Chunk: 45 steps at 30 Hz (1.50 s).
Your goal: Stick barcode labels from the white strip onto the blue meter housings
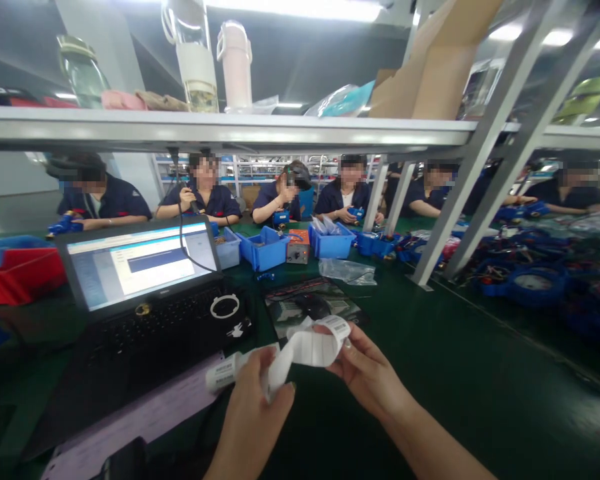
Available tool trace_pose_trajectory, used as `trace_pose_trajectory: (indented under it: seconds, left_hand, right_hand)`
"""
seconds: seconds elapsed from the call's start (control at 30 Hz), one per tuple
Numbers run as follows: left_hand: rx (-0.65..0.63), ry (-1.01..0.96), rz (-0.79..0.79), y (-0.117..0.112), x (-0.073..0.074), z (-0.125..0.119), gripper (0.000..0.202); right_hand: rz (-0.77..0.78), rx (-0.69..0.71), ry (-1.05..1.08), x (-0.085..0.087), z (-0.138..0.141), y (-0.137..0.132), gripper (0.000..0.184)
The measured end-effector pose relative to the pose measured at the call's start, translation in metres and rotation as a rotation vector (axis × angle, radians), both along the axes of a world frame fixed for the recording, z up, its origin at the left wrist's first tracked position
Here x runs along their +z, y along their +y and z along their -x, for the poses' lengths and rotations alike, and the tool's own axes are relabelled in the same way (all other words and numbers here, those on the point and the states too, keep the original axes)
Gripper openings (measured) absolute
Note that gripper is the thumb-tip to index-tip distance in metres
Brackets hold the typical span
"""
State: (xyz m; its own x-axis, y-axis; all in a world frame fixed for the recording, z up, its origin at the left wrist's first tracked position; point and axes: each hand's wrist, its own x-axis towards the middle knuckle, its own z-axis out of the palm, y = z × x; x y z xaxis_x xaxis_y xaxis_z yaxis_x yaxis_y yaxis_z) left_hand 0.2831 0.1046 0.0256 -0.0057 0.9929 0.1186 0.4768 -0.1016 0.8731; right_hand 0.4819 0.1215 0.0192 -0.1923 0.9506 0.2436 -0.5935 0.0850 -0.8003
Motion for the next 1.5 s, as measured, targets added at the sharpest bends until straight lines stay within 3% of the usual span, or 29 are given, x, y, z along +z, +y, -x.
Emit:
trace_pose_trajectory:
  seconds: [0.1, 0.2, 0.27, 0.37, 0.47, 0.53, 0.6, 0.7, 0.77, 0.83, 0.9, 0.97, 1.03, 1.1, 1.17, 1.23, 1.37, 1.5]
  left_hand:
    - [-0.050, 0.104, -0.001, 0.003, 0.002, 0.003, 0.035]
    - [-0.090, 0.066, -0.009, 0.001, 0.010, 0.003, 0.034]
    - [-0.091, -0.044, 0.019, -0.001, 0.014, 0.001, 0.035]
    - [-0.137, -0.401, 0.119, -0.002, 0.016, -0.001, 0.034]
    - [-0.145, -0.761, 0.252, 0.000, 0.012, -0.001, 0.040]
    - [-0.111, -0.877, 0.305, 0.001, 0.010, 0.000, 0.044]
    - [-0.088, -0.951, 0.329, 0.002, 0.008, 0.001, 0.044]
    - [-0.084, -1.028, 0.352, 0.003, 0.007, 0.002, 0.042]
    - [-0.092, -1.049, 0.366, 0.003, 0.008, 0.002, 0.040]
    - [-0.102, -1.058, 0.369, 0.003, 0.010, 0.001, 0.040]
    - [-0.108, -1.072, 0.369, 0.002, 0.011, -0.001, 0.039]
    - [-0.115, -1.081, 0.372, 0.002, 0.012, -0.003, 0.039]
    - [-0.128, -1.064, 0.365, 0.001, 0.012, -0.006, 0.040]
    - [-0.162, -1.026, 0.347, 0.000, 0.010, -0.009, 0.041]
    - [-0.214, -0.981, 0.318, -0.001, 0.008, -0.011, 0.042]
    - [-0.288, -0.925, 0.300, -0.002, 0.007, -0.012, 0.041]
    - [-0.434, -0.660, 0.197, -0.005, 0.012, -0.010, 0.035]
    - [-0.381, -0.273, 0.041, -0.010, 0.018, -0.008, 0.024]
  right_hand:
    - [-0.005, -0.067, 0.024, -0.001, -0.005, 0.003, 0.026]
    - [0.014, -0.212, -0.065, -0.006, -0.008, 0.008, 0.030]
    - [0.001, -0.343, -0.220, -0.013, -0.009, 0.011, 0.035]
    - [-0.042, -0.488, -0.427, -0.018, -0.008, 0.009, 0.041]
    - [-0.051, -0.340, -0.501, -0.013, -0.006, 0.001, 0.036]
    - [-0.071, -0.235, -0.503, -0.010, -0.002, -0.005, 0.032]
    - [-0.091, -0.241, -0.530, -0.008, 0.001, -0.008, 0.029]
    - [-0.214, -0.467, -0.737, -0.009, 0.002, -0.007, 0.018]
    - [-0.376, -0.702, -0.922, -0.008, 0.000, -0.006, 0.009]
    - [-0.526, -0.828, -1.033, -0.004, 0.000, -0.009, 0.010]
    - [-0.629, -0.765, -1.038, 0.001, 0.003, -0.015, 0.013]
    - [-0.663, -0.560, -0.997, 0.005, 0.010, -0.023, 0.014]
    - [-0.631, -0.359, -0.966, 0.006, 0.019, -0.028, 0.013]
    - [-0.569, -0.250, -0.941, 0.005, 0.027, -0.031, 0.007]
    - [-0.517, -0.215, -0.898, 0.002, 0.031, -0.031, 0.003]
    - [-0.444, -0.205, -0.829, 0.000, 0.032, -0.028, 0.012]
    - [-0.160, -0.169, -0.578, 0.000, 0.023, -0.021, 0.027]
    - [0.040, -0.269, -0.397, 0.002, 0.013, -0.014, 0.045]
